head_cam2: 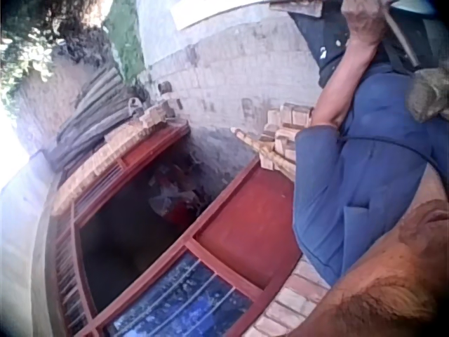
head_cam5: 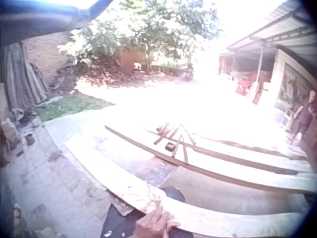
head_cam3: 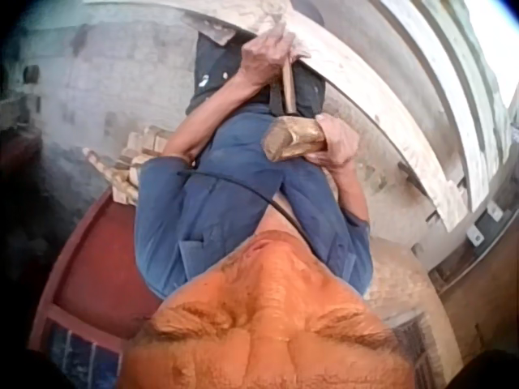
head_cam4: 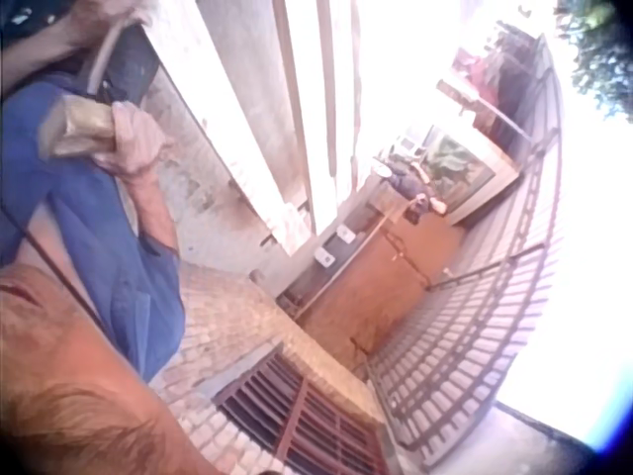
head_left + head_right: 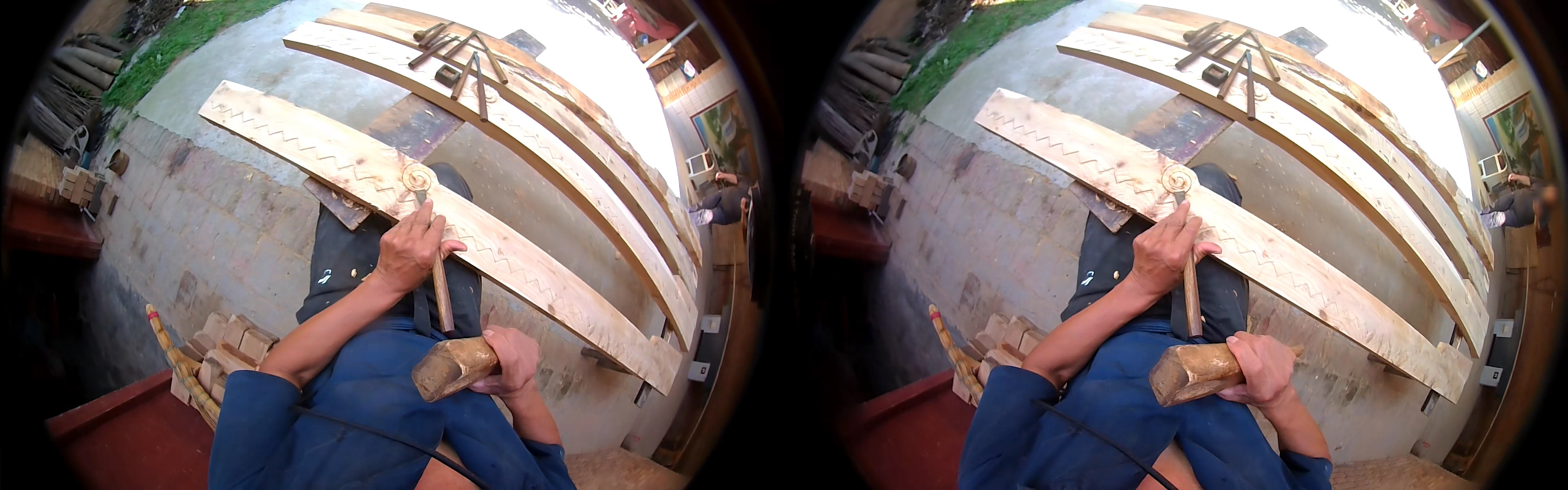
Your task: The person carves a decorative pattern into a long wooden plank using a chisel and a wooden mallet. They repeatedly strike the chisel to deepen zigzag and spiral designs along the plank's surface.
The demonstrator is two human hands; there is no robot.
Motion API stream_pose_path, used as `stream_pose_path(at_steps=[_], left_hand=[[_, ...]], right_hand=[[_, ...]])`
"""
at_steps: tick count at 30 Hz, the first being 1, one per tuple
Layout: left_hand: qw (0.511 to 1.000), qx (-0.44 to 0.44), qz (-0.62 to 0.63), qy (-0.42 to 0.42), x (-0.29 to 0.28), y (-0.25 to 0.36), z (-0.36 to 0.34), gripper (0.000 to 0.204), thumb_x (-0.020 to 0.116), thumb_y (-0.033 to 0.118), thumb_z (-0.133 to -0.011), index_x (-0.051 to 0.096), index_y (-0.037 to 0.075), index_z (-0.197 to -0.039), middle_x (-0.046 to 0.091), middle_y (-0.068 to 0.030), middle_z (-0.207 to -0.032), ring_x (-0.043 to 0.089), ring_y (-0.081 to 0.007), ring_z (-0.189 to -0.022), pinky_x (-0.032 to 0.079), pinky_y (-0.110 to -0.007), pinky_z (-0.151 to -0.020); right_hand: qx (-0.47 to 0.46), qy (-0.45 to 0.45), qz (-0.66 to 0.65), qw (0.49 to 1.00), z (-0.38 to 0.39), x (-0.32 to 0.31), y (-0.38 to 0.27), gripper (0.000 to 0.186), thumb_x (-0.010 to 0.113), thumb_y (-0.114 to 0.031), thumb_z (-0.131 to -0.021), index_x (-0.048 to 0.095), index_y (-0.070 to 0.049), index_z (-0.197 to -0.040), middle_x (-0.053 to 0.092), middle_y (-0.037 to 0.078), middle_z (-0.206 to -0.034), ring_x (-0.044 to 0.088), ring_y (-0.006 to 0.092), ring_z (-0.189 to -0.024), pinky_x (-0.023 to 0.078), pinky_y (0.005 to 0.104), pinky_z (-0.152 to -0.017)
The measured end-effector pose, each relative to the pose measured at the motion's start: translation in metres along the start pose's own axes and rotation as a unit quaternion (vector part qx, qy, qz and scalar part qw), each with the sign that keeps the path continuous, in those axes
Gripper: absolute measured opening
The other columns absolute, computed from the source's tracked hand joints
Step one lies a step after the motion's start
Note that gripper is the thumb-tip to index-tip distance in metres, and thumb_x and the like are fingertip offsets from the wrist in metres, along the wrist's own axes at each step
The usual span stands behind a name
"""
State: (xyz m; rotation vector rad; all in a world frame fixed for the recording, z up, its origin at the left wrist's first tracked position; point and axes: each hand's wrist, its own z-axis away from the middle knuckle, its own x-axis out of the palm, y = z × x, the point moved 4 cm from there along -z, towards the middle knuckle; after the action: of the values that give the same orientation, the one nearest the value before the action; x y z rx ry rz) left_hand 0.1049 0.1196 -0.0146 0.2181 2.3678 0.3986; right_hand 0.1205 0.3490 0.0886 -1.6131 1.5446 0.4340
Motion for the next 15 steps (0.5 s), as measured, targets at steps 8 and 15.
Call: stream_pose_path(at_steps=[8,15], left_hand=[[1.0,0.012,-0.008,0.003,-0.001,0.001,-0.001,0.056,0.074,0.056,-0.091,0.075,0.002,-0.105,0.076,-0.0263,-0.118,0.079,-0.0304,-0.082,0.061,-0.034,-0.066],[1.0,0.002,-0.014,-0.028,0.0,0.004,-0.001,0.052,0.073,0.054,-0.092,0.072,0.003,-0.1,0.076,-0.0262,-0.118,0.078,-0.0273,-0.078,0.06,-0.033,-0.063]], right_hand=[[-0.052,0.014,0.017,0.998,0.021,-0.008,-0.001,0.037,0.074,-0.022,-0.096,0.058,-0.002,-0.121,0.072,0.015,-0.091,0.073,0.0273,-0.07,0.061,0.0369,-0.06],[-0.068,-0.061,0.11,0.99,0.016,0.004,0.014,0.041,0.075,-0.004,-0.088,0.057,-0.002,-0.125,0.072,0.015,-0.093,0.068,0.025,-0.066,0.055,0.0346,-0.059]])
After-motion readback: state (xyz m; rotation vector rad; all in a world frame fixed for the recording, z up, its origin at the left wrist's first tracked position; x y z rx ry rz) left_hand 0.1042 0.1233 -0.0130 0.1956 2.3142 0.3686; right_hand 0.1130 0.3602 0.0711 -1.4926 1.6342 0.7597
